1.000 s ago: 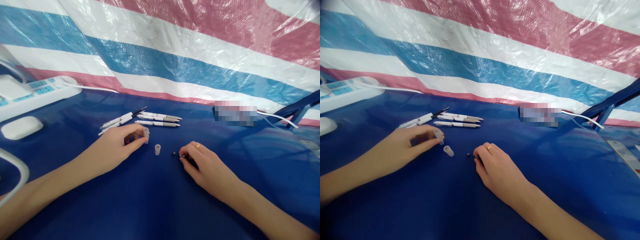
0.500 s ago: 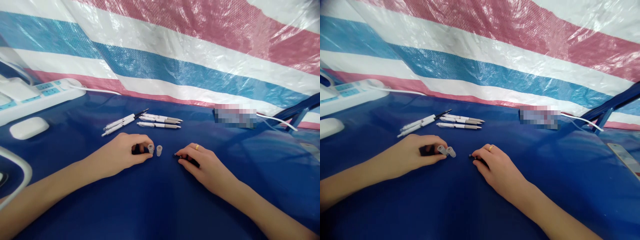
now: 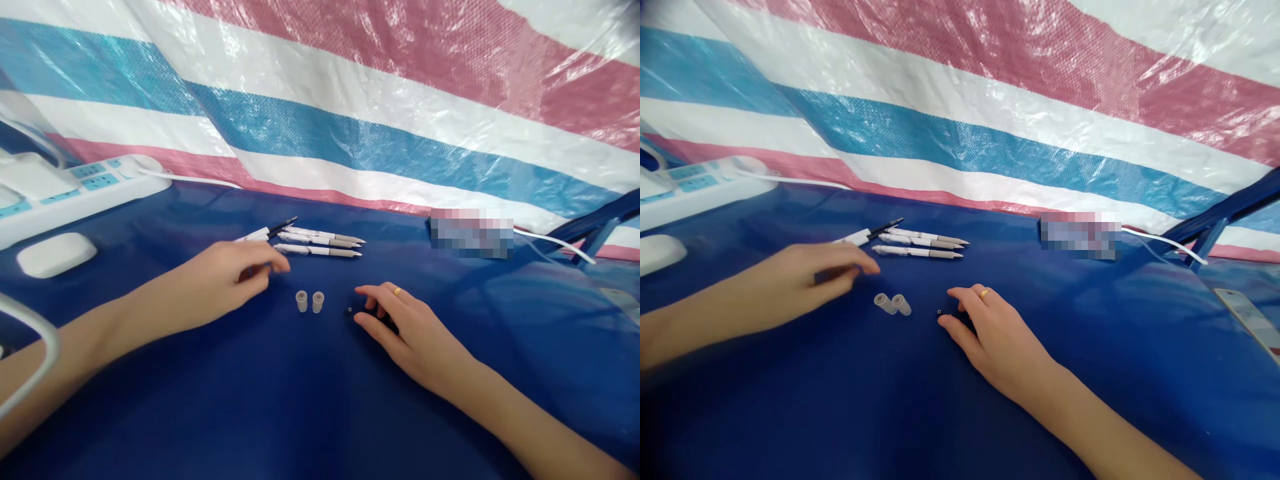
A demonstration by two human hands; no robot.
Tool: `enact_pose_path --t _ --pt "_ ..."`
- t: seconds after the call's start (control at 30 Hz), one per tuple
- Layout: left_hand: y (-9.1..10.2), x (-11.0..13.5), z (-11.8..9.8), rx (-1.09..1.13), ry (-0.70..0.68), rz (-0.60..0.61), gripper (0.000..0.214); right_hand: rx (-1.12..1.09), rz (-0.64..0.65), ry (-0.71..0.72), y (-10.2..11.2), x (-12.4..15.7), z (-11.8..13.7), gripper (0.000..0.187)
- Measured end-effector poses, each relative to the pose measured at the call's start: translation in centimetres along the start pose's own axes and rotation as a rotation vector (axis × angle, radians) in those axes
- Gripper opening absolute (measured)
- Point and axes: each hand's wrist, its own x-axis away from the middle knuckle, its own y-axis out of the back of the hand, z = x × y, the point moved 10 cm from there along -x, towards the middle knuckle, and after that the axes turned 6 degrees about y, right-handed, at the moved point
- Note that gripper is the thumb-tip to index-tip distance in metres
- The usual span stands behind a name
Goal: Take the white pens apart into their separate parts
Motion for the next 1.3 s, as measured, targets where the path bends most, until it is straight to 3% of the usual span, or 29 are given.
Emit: enact_pose_path --t 0.07,0.17,0.33,0.47,0.87,1.3 --pt "1.1 0.0 -0.3 -0.111 -0.045 -0.196 0.029 0.011 -0.002 0.020 0.0 0.0 0.2 0.027" --pt "-0.1 0.0 -1.3 -0.294 -0.132 -0.280 0.035 0.021 -0.014 0.029 0.2 0.1 0.2 0.027" --pt "-1.7 -0.2 -1.6 -0.458 -0.189 -0.273 0.035 0.039 -0.013 0.031 0.3 -0.1 0.3 0.028" --pt "-1.6 0.0 -1.9 -0.475 -0.215 -0.272 0.033 0.056 -0.015 0.037 0.3 -0.1 0.3 0.027" --pt "-2.1 -0.5 -0.6 -0.461 -0.094 -0.227 0.040 0.088 -0.006 0.033 0.2 0.0 0.1 0.028" --pt "-1.8 -0.6 -0.2 -0.450 -0.085 -0.273 0.038 0.082 -0.023 0.034 0.4 0.0 0.3 0.027"
